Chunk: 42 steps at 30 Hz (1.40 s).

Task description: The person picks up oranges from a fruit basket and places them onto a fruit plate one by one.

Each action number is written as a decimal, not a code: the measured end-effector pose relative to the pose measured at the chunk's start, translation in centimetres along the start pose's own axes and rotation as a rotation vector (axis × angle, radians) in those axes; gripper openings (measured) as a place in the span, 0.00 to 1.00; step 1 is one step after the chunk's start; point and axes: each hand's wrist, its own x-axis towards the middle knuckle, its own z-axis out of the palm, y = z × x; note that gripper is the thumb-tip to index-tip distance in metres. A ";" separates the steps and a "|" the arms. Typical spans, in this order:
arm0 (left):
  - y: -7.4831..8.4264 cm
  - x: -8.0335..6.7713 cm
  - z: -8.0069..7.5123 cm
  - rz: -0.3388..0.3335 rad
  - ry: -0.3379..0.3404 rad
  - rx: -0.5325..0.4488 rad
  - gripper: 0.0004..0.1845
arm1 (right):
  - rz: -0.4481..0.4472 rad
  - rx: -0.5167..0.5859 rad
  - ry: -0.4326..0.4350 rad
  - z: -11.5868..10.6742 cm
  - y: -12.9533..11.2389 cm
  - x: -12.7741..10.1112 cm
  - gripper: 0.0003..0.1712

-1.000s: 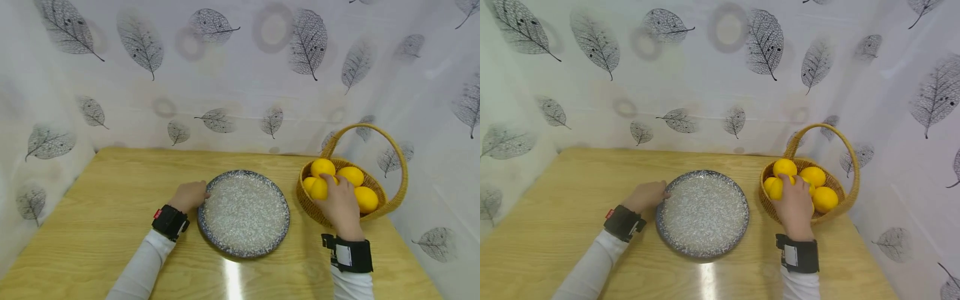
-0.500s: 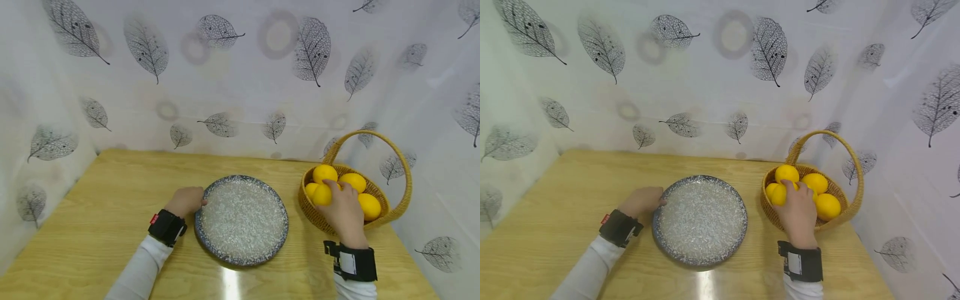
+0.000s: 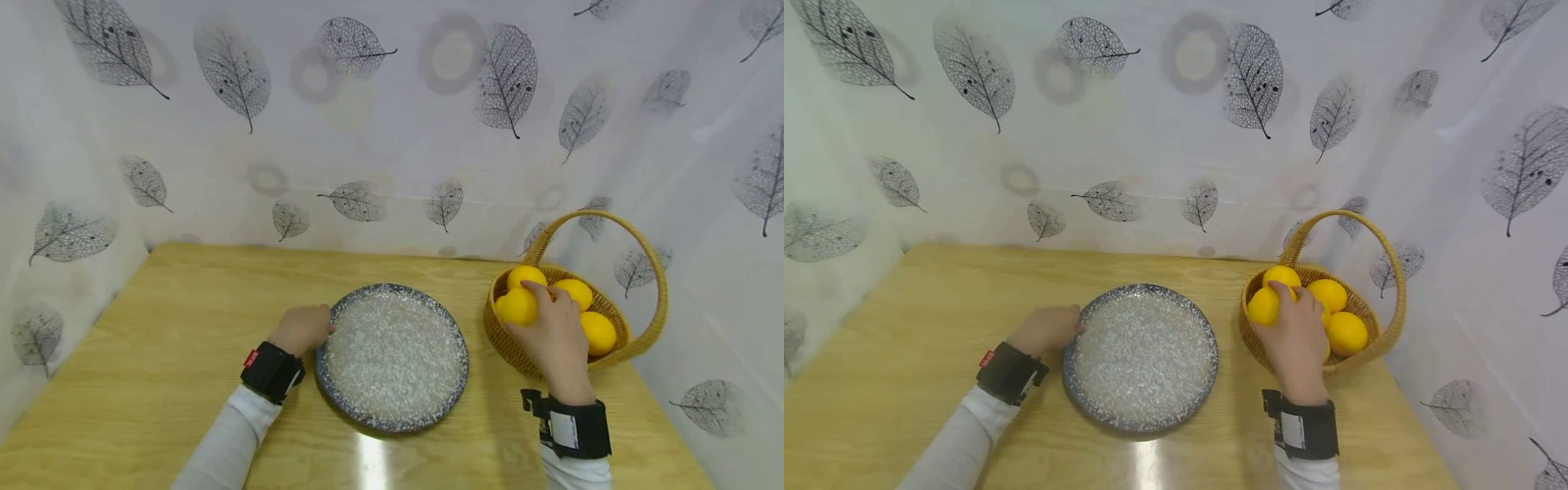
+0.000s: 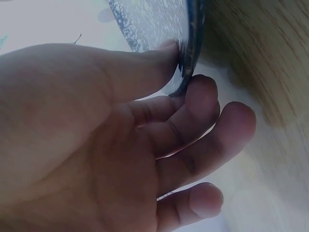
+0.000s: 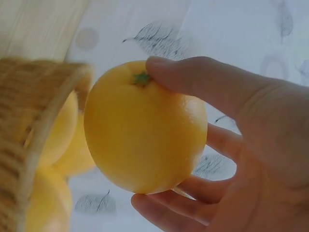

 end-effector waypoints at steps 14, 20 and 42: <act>0.2 -0.8 0.2 0.013 -0.010 -0.038 0.14 | -0.010 0.206 -0.045 4.2 -5.3 2.9 0.43; 0.4 -1.0 0.2 -0.005 -0.018 -0.037 0.14 | -0.027 0.285 -0.048 7.0 -8.4 3.6 0.43; 0.4 -1.0 -0.7 -0.004 0.010 -0.026 0.12 | -0.141 0.389 -0.169 13.1 -13.7 3.4 0.37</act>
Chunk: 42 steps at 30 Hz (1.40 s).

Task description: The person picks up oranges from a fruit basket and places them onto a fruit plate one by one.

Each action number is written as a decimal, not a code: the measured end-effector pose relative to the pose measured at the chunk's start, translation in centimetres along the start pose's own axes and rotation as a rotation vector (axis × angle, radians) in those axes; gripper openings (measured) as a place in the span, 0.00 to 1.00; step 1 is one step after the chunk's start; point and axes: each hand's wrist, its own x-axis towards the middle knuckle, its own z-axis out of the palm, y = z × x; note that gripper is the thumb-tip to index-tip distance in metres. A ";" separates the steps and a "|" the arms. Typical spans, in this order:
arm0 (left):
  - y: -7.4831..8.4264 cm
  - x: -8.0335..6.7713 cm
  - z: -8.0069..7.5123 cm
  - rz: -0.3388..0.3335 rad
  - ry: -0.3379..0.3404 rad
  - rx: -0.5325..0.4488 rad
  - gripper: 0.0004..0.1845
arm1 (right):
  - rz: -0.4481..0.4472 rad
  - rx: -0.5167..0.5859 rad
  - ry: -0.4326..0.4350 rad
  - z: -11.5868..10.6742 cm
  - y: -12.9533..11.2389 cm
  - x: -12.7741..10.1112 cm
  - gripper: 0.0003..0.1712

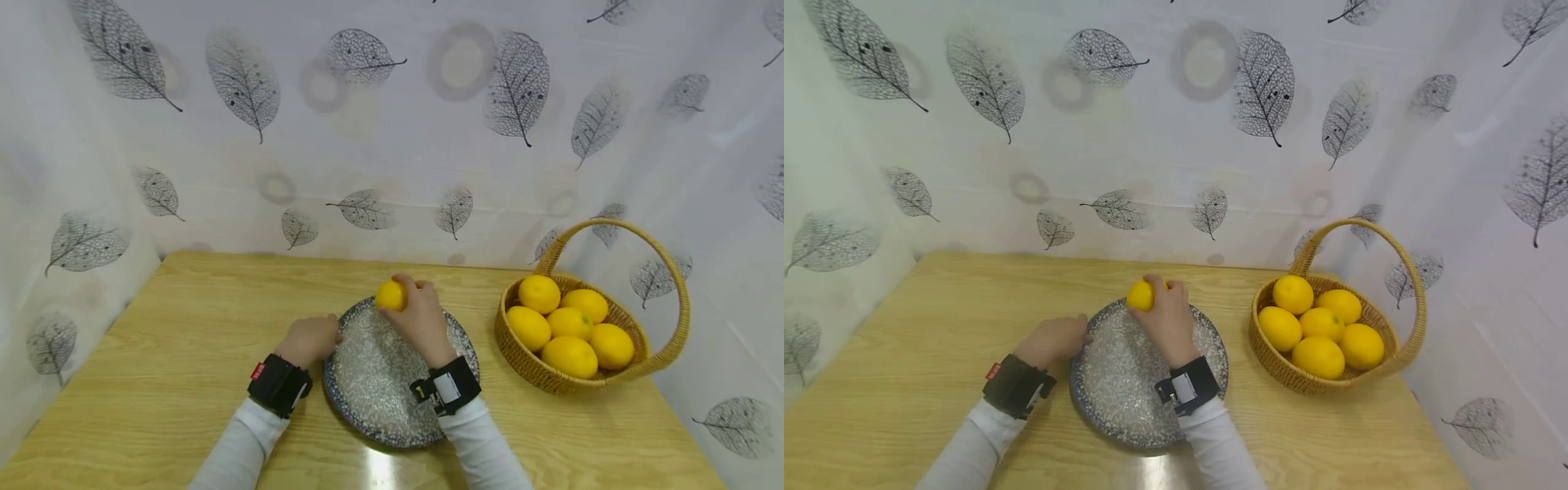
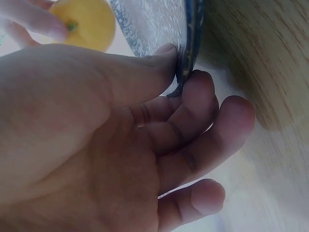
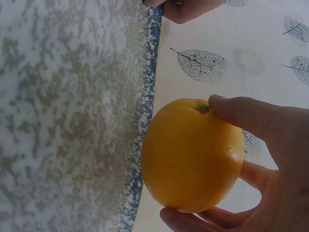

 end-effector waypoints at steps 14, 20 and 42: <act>0.2 -0.3 -0.3 -0.004 -0.005 0.000 0.13 | -0.014 0.015 -0.056 1.6 1.1 0.4 0.40; 0.2 -0.2 -0.1 -0.012 -0.004 -0.005 0.13 | -0.004 0.018 -0.083 1.3 0.9 0.3 0.42; -0.2 0.2 0.3 0.009 -0.005 -0.003 0.14 | -0.071 -0.028 -0.094 0.7 0.9 0.2 0.38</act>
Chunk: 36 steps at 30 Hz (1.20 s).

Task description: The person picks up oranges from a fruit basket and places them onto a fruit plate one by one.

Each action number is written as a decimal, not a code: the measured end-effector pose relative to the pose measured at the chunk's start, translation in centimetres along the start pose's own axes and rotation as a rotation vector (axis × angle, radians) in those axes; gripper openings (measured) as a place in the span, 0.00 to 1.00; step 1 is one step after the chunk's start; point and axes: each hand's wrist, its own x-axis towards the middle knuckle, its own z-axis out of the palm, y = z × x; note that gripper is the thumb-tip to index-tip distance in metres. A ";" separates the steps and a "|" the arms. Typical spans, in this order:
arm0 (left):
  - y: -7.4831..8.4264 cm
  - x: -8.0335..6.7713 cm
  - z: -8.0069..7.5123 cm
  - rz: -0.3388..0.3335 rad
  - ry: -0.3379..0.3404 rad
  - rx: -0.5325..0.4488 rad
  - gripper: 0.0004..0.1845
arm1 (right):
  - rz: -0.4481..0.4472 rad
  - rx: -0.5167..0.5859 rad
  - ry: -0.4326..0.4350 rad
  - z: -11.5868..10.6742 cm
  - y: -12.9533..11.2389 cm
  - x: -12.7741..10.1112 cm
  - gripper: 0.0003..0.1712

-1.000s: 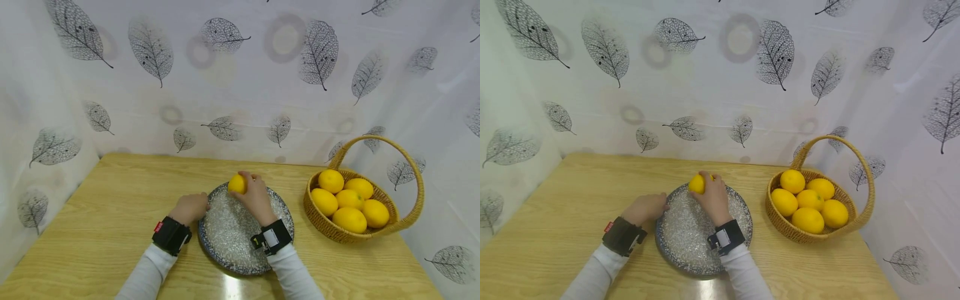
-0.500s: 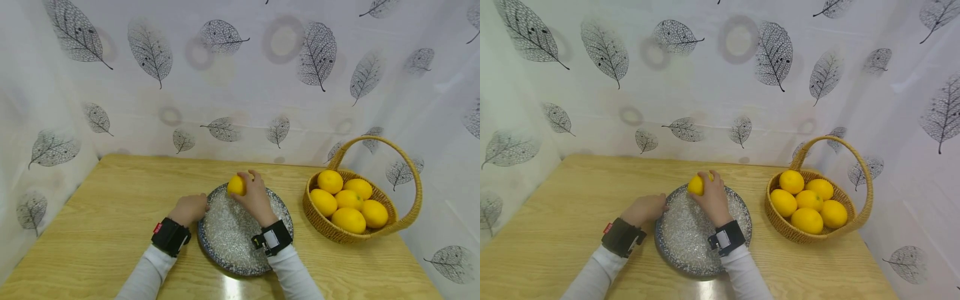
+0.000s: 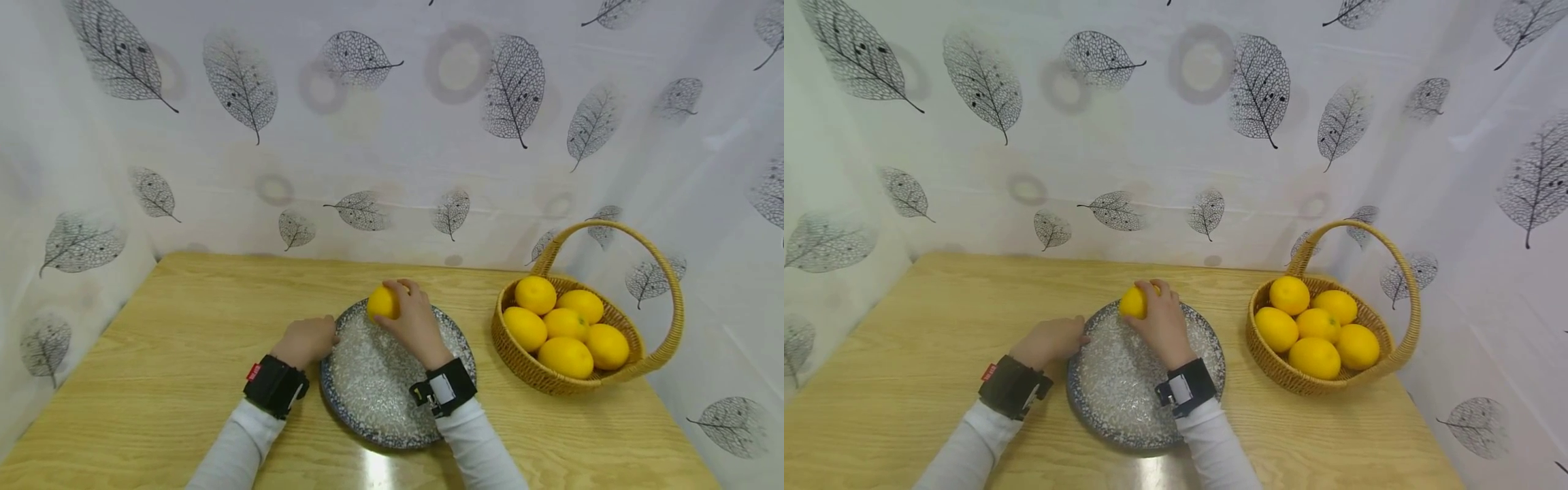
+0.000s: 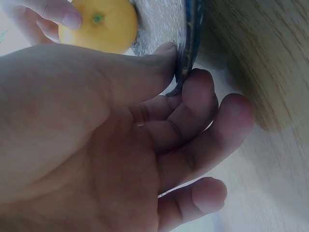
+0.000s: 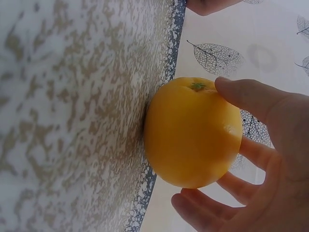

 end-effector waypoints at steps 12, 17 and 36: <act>0.5 -0.3 -0.2 -0.009 -0.011 -0.028 0.11 | 0.014 0.000 -0.006 0.2 0.1 0.0 0.41; 0.3 0.0 0.1 -0.010 0.001 -0.006 0.11 | 0.005 0.007 -0.002 0.2 0.1 -0.1 0.41; 0.2 -0.1 0.0 -0.015 0.000 -0.009 0.12 | 0.026 0.006 0.002 -0.7 -0.5 0.0 0.42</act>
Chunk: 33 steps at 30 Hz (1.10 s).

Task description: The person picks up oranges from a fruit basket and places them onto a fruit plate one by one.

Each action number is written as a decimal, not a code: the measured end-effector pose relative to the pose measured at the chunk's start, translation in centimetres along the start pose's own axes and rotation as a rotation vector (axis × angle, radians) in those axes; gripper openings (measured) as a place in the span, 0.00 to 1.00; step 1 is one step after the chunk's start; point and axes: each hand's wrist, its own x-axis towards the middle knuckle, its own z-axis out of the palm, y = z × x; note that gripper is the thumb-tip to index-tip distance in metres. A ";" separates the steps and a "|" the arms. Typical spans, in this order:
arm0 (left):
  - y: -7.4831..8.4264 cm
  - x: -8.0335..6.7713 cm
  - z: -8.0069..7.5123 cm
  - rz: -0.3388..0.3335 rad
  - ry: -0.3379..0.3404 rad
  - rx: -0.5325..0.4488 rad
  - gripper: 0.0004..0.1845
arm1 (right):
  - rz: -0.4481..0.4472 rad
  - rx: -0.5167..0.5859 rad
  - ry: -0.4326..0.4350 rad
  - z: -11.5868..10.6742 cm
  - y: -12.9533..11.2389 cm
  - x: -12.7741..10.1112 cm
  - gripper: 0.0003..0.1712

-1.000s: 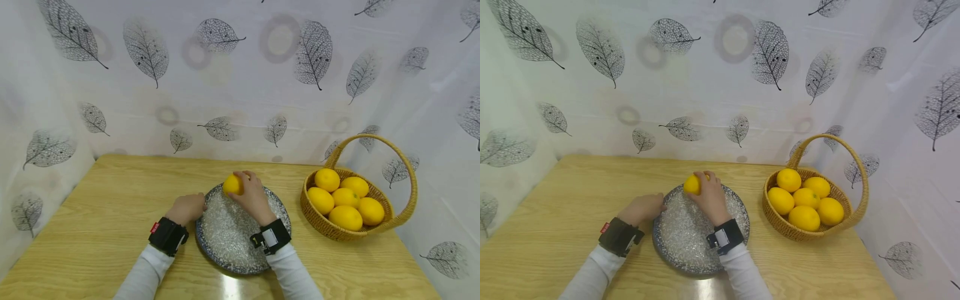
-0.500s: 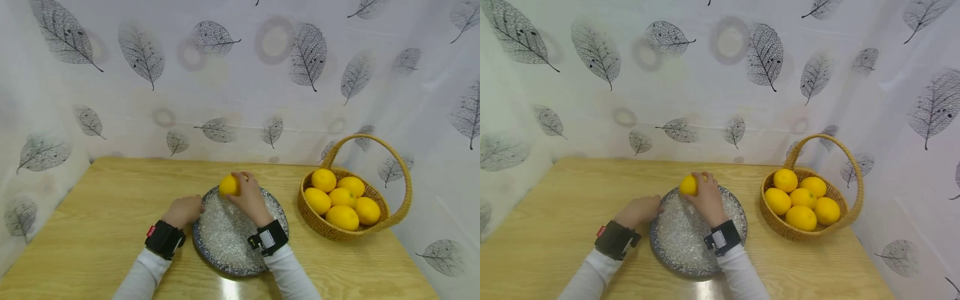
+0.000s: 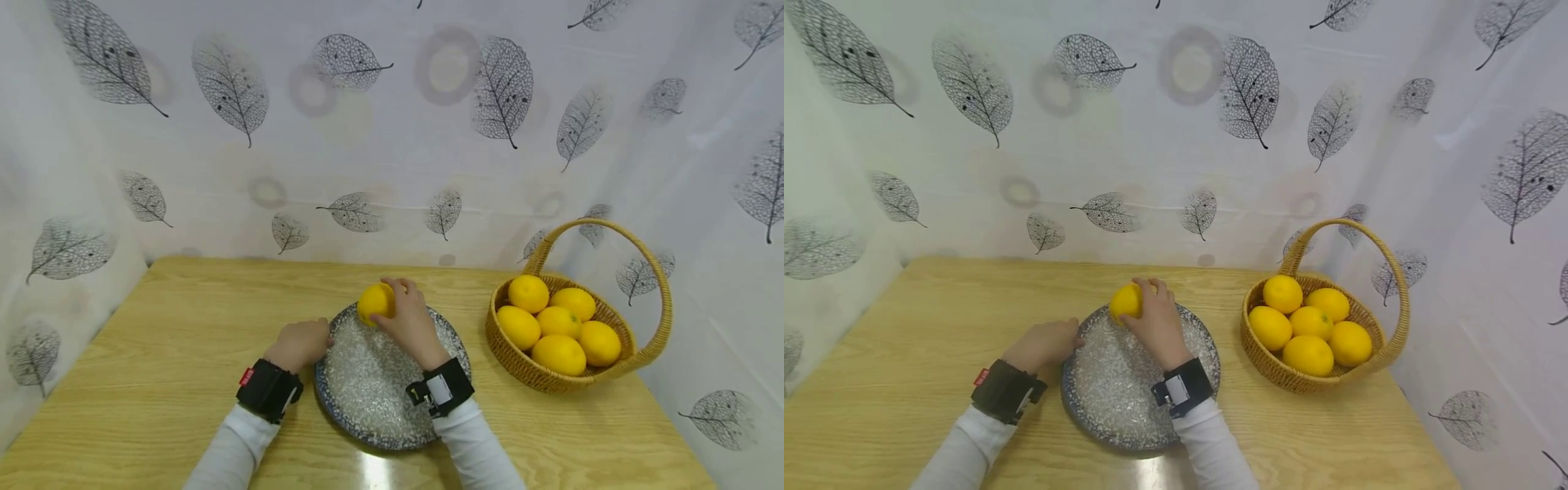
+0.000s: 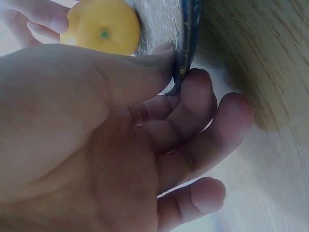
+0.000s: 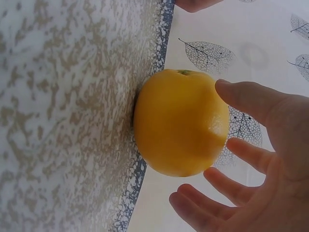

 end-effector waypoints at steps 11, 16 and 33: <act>-0.2 0.3 0.2 0.020 0.004 -0.002 0.12 | 0.002 0.010 0.019 -1.2 0.4 0.1 0.42; -0.3 0.8 0.4 0.028 0.006 0.025 0.12 | 0.002 0.003 0.047 -2.2 0.9 0.1 0.42; -0.2 0.8 0.8 0.026 0.003 0.026 0.14 | 0.101 0.003 0.087 -7.2 4.0 -1.0 0.40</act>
